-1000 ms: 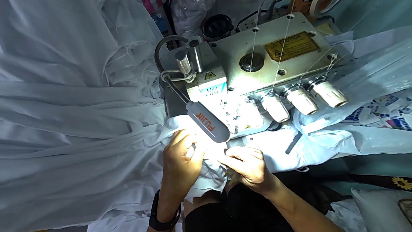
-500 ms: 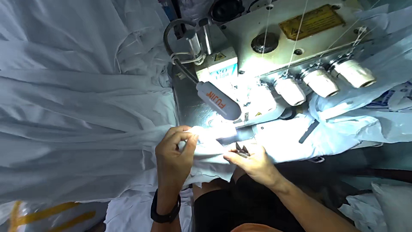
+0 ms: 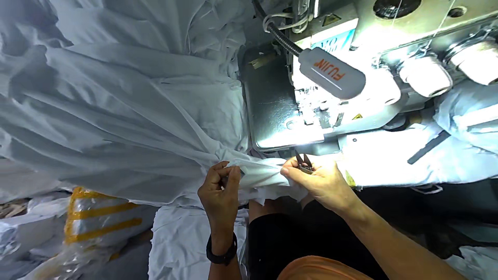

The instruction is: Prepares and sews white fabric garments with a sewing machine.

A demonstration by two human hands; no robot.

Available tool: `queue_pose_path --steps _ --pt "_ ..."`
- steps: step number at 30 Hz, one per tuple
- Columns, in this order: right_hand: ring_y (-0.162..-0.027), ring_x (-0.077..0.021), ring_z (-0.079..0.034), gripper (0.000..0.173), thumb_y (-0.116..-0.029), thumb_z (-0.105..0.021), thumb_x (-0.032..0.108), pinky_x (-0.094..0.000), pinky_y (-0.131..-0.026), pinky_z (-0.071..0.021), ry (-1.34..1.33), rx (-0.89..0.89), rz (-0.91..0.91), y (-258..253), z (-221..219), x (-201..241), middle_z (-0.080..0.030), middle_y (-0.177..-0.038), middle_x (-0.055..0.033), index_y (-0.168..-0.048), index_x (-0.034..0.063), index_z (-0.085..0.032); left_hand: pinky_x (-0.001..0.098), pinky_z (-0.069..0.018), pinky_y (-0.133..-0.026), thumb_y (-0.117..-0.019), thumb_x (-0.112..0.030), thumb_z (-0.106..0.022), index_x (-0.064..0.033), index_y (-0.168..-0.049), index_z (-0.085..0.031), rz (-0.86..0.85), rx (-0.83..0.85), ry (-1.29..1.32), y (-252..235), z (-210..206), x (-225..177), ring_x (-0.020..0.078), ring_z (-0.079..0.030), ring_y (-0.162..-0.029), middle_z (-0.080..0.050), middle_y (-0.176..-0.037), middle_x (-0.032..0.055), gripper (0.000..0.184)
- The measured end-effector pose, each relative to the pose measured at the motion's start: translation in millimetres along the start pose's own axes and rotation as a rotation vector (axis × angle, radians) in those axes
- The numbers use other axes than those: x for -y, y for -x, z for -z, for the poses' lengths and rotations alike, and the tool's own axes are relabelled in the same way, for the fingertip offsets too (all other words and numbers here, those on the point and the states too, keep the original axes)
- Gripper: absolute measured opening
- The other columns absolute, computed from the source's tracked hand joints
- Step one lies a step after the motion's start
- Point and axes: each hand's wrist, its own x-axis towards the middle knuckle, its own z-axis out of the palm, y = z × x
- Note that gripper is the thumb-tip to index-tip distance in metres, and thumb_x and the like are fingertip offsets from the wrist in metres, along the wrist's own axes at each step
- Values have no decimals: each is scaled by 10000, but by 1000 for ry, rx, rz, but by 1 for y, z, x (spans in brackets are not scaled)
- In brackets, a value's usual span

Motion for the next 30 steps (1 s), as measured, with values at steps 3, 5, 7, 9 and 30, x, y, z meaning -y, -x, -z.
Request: queue_pose_path --steps 3,5,7,9,30 --pt "-552 89 -501 121 -913 -655 94 -89 -513 -408 29 13 -1 0 -3 1 -577 -649 145 -811 145 -694 109 -503 -610 -894 -25 -650 -22 -822 -712 26 -59 39 5 -1 3 -62 -587 -677 -685 -871 -47 95" --pt "-548 92 -492 125 -914 -652 101 -88 -510 -400 52 27 -10 1 -5 1 -568 -643 146 -804 147 -688 111 -503 -615 -896 -24 -652 -15 -826 -712 42 -88 47 8 -1 6 -61 -585 -680 -681 -873 -43 93" --pt "-546 94 -482 126 -914 -646 105 -87 -507 -389 75 45 -19 3 -5 1 -558 -638 146 -802 144 -688 104 -496 -610 -893 -29 -654 -4 -823 -714 45 -103 27 11 -2 8 -64 -577 -672 -680 -869 -31 96" --pt "-552 99 -477 126 -913 -646 114 -84 -509 -377 104 61 -31 5 -2 1 -552 -639 150 -798 144 -687 98 -492 -618 -897 -39 -656 10 -823 -710 28 -91 1 15 -2 11 -67 -574 -684 -678 -890 -10 104" --pt "-567 93 -490 98 -898 -702 114 -99 -538 -396 305 143 -82 7 2 -27 -579 -640 108 -801 100 -708 96 -515 -687 -888 -9 -649 58 -811 -693 70 -268 78 51 -27 65 -44 -615 -790 -669 -935 62 111"
